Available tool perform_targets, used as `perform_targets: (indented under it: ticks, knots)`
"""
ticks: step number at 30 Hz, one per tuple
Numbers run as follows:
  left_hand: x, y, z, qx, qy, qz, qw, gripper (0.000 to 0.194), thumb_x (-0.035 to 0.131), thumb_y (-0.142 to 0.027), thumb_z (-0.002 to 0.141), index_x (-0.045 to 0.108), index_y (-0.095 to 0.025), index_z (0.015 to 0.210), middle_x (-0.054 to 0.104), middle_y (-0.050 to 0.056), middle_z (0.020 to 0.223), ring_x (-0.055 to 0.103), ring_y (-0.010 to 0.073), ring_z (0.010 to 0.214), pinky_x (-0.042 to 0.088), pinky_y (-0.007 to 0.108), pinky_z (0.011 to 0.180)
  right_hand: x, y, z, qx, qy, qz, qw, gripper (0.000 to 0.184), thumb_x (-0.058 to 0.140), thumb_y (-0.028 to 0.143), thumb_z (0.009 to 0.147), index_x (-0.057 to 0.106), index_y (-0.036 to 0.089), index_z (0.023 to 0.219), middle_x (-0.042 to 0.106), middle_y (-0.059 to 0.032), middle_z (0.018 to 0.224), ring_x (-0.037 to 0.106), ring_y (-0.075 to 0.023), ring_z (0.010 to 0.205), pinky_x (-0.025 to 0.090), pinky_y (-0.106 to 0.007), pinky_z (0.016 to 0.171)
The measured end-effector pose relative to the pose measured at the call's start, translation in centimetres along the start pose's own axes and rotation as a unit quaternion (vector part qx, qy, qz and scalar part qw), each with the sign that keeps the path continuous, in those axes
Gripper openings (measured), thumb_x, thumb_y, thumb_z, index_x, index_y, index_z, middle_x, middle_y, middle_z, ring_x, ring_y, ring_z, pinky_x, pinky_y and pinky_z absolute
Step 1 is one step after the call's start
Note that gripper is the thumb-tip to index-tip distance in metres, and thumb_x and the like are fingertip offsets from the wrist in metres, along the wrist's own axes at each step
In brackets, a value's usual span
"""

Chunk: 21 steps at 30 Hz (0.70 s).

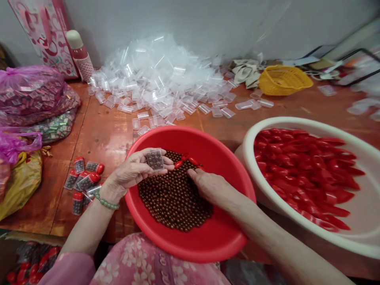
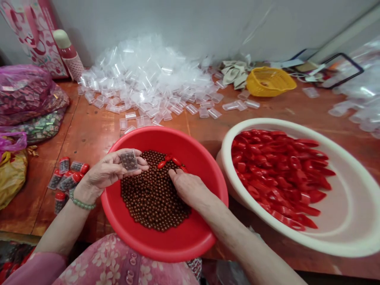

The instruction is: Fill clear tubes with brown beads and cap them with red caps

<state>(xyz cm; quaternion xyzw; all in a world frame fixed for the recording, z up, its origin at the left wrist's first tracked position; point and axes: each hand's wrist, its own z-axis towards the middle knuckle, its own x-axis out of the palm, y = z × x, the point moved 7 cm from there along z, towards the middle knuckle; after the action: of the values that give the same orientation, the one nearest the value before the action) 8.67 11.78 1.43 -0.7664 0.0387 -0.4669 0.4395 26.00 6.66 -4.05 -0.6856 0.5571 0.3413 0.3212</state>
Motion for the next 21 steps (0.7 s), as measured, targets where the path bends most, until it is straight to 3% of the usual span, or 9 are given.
perform_targets:
  ticks: [7, 13, 16, 18, 21]
  knots:
    - [0.3, -0.3, -0.1, 0.0, -0.012, 0.022, 1.0, 0.047, 0.06, 0.0, 0.066, 0.061, -0.012, 0.111, 0.071, 0.012, 0.105, 0.068, 0.0241, 0.103, 0.051, 0.033, 0.093, 0.5, -0.2, 0.6, -0.005, -0.012, 0.012, 1.0, 0.049, 0.045, 0.002, 0.076, 0.045, 0.011, 0.124, 0.062, -0.02, 0.11, 0.067, -0.0256, 0.084, 0.043, -0.031, 0.061]
    - [0.3, -0.3, -0.2, 0.002, -0.008, 0.021, 1.0, 0.048, 0.059, 0.0, 0.066, 0.062, -0.013, 0.111, 0.071, 0.012, 0.107, 0.067, 0.0242, 0.105, 0.049, 0.037, 0.097, -0.1, -0.8, 0.2, 0.003, -0.019, 0.029, 0.999, 0.036, 0.045, 0.005, 0.078, 0.053, 0.014, 0.112, 0.068, -0.0147, 0.094, 0.068, -0.024, 0.08, 0.044, -0.03, 0.062]
    - [0.2, -0.2, -0.1, 0.006, 0.0, 0.011, 1.0, 0.047, 0.059, -0.001, 0.066, 0.063, -0.013, 0.112, 0.071, 0.012, 0.107, 0.066, 0.0235, 0.106, 0.05, 0.035, 0.097, -1.2, -1.4, -0.5, -0.024, -0.06, 0.155, 0.986, 0.034, 0.046, 0.015, 0.082, 0.051, 0.015, 0.116, 0.067, -0.0086, 0.085, 0.066, -0.0206, 0.078, 0.046, -0.03, 0.066]
    - [0.2, -0.1, -0.1, 0.003, 0.004, 0.005, 1.0, 0.048, 0.059, -0.001, 0.066, 0.063, -0.013, 0.112, 0.071, 0.011, 0.107, 0.066, 0.0225, 0.106, 0.05, 0.034, 0.096, -1.8, -1.7, -1.0, -0.056, -0.08, 0.349, 0.932, 0.036, 0.05, 0.023, 0.082, 0.049, 0.016, 0.118, 0.063, -0.0041, 0.078, 0.063, -0.0181, 0.071, 0.048, -0.03, 0.064]
    - [0.1, 0.0, 0.0, 0.004, 0.006, 0.002, 1.0, 0.048, 0.06, -0.001, 0.067, 0.063, -0.013, 0.113, 0.071, 0.012, 0.108, 0.066, 0.0222, 0.107, 0.05, 0.033, 0.096, -2.2, -1.7, -1.8, -0.08, -0.063, 0.604, 0.791, 0.042, 0.058, 0.035, 0.08, 0.048, 0.017, 0.117, 0.06, -0.001, 0.074, 0.062, -0.0153, 0.063, 0.05, -0.028, 0.056]
